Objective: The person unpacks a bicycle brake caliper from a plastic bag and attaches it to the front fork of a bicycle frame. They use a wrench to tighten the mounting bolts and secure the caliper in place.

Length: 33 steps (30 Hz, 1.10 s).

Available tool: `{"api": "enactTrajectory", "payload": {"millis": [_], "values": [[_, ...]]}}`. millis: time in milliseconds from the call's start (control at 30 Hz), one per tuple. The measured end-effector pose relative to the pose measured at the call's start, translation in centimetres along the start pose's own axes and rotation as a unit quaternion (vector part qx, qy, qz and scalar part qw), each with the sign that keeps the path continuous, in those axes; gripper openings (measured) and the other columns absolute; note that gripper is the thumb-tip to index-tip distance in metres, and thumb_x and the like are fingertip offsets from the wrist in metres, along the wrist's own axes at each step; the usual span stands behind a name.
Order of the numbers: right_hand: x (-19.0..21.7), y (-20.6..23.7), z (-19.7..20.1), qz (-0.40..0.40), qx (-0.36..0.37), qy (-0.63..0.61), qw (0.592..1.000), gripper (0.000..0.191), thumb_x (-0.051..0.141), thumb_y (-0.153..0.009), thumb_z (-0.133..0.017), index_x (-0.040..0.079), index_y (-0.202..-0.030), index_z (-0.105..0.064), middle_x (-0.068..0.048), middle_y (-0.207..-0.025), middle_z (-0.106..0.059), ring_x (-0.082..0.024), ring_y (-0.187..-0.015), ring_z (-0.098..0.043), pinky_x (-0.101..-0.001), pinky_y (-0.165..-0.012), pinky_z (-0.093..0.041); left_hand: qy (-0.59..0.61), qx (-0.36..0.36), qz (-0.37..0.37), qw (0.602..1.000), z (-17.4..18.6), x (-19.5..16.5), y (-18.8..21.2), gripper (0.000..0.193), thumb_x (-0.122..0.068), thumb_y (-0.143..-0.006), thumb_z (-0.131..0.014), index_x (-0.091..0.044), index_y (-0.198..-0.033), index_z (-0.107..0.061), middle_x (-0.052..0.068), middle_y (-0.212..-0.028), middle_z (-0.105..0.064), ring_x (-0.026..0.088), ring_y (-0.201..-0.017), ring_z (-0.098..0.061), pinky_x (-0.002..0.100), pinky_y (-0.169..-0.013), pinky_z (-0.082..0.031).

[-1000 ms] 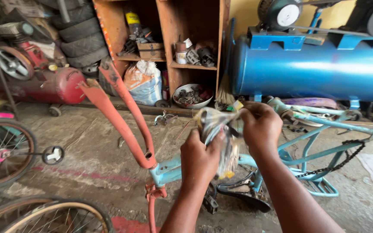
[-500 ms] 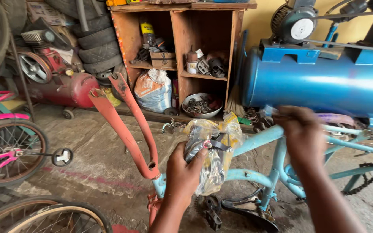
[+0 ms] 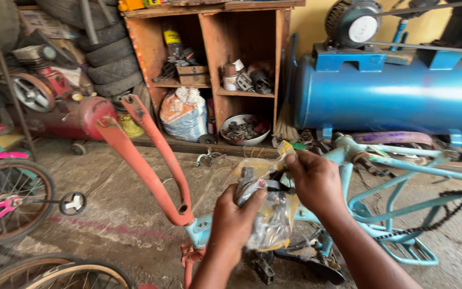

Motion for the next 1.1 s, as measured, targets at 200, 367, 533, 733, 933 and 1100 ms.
{"api": "enactTrajectory", "payload": {"millis": [200, 367, 533, 733, 933, 1100], "values": [[-4.6, -1.3, 2.0, -0.223, -0.072, -0.181, 0.955, 0.042, 0.033, -0.096, -0.068, -0.001, -0.121, -0.069, -0.015, -0.102, -0.075, -0.022, -0.09, -0.065, -0.0351, -0.077, -0.053, -0.133, 0.131, -0.099, 0.977, -0.9, -2.0, 0.9, 0.037, -0.04, -0.09, -0.073, -0.007, -0.105, -0.071, 0.002, -0.079, -0.073, 0.013, -0.067, -0.067, 0.033, -0.06, -0.055], [-4.2, -0.5, -0.2, -0.215, 0.058, -0.239, 0.945, 0.06, 0.046, -0.095, -0.064, -0.007, -0.124, -0.068, -0.018, -0.11, -0.078, -0.024, -0.098, -0.072, -0.0345, -0.09, -0.054, -0.035, 0.165, -0.048, 0.984, -0.7, -0.7, 0.5, 0.036, -0.032, -0.083, -0.075, -0.008, -0.109, -0.07, 0.001, -0.086, -0.077, 0.013, -0.072, -0.075, 0.031, -0.066, -0.062], [-1.8, 0.7, -0.7, -0.258, 0.153, -0.252, 0.92, 0.059, 0.038, -0.079, -0.074, 0.012, -0.13, -0.061, -0.01, -0.11, -0.075, -0.024, -0.102, -0.068, -0.04, -0.087, -0.055, 0.031, 0.193, -0.067, 0.978, 1.6, 0.5, -0.3, 0.042, -0.03, -0.088, -0.078, -0.001, -0.118, -0.072, 0.002, -0.099, -0.075, 0.01, -0.09, -0.068, 0.027, -0.078, -0.056], [0.8, 0.3, -1.0, -0.114, 0.238, -0.177, 0.948, 0.031, 0.028, -0.08, -0.079, 0.001, -0.095, -0.075, -0.01, -0.084, -0.077, -0.023, -0.083, -0.068, -0.0366, -0.077, -0.055, 0.018, 0.172, -0.07, 0.982, 2.9, 0.7, -0.5, 0.045, -0.028, -0.084, -0.08, -0.005, -0.12, -0.066, 0.002, -0.1, -0.074, 0.009, -0.089, -0.067, 0.027, -0.076, -0.055], [-0.4, 0.4, -1.9, -0.027, 0.261, -0.171, 0.95, 0.034, 0.034, -0.093, -0.071, 0.004, -0.08, -0.073, -0.006, -0.071, -0.065, -0.016, -0.064, -0.054, -0.0348, -0.063, -0.046, -0.058, 0.304, -0.053, 0.949, 0.9, 0.4, 0.9, 0.041, -0.03, -0.083, -0.082, -0.005, -0.115, -0.074, 0.002, -0.092, -0.076, 0.009, -0.081, -0.068, 0.026, -0.074, -0.057], [-2.0, 0.0, -3.5, -0.115, 0.295, -0.146, 0.937, 0.036, 0.039, -0.092, -0.065, 0.007, -0.078, -0.074, -0.005, -0.067, -0.072, -0.017, -0.056, -0.063, -0.0326, -0.059, -0.054, 0.039, 0.318, -0.079, 0.944, 0.3, -0.4, 1.6, 0.037, -0.028, -0.086, -0.081, -0.002, -0.111, -0.073, 0.002, -0.091, -0.076, 0.01, -0.081, -0.069, 0.028, -0.074, -0.058]]}}
Point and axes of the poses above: each hand's wrist, its own y-axis away from the middle knuckle, its own z-axis out of the back of the hand, x = y × z, the point moved 5 cm from there along -y, towards the middle knuckle
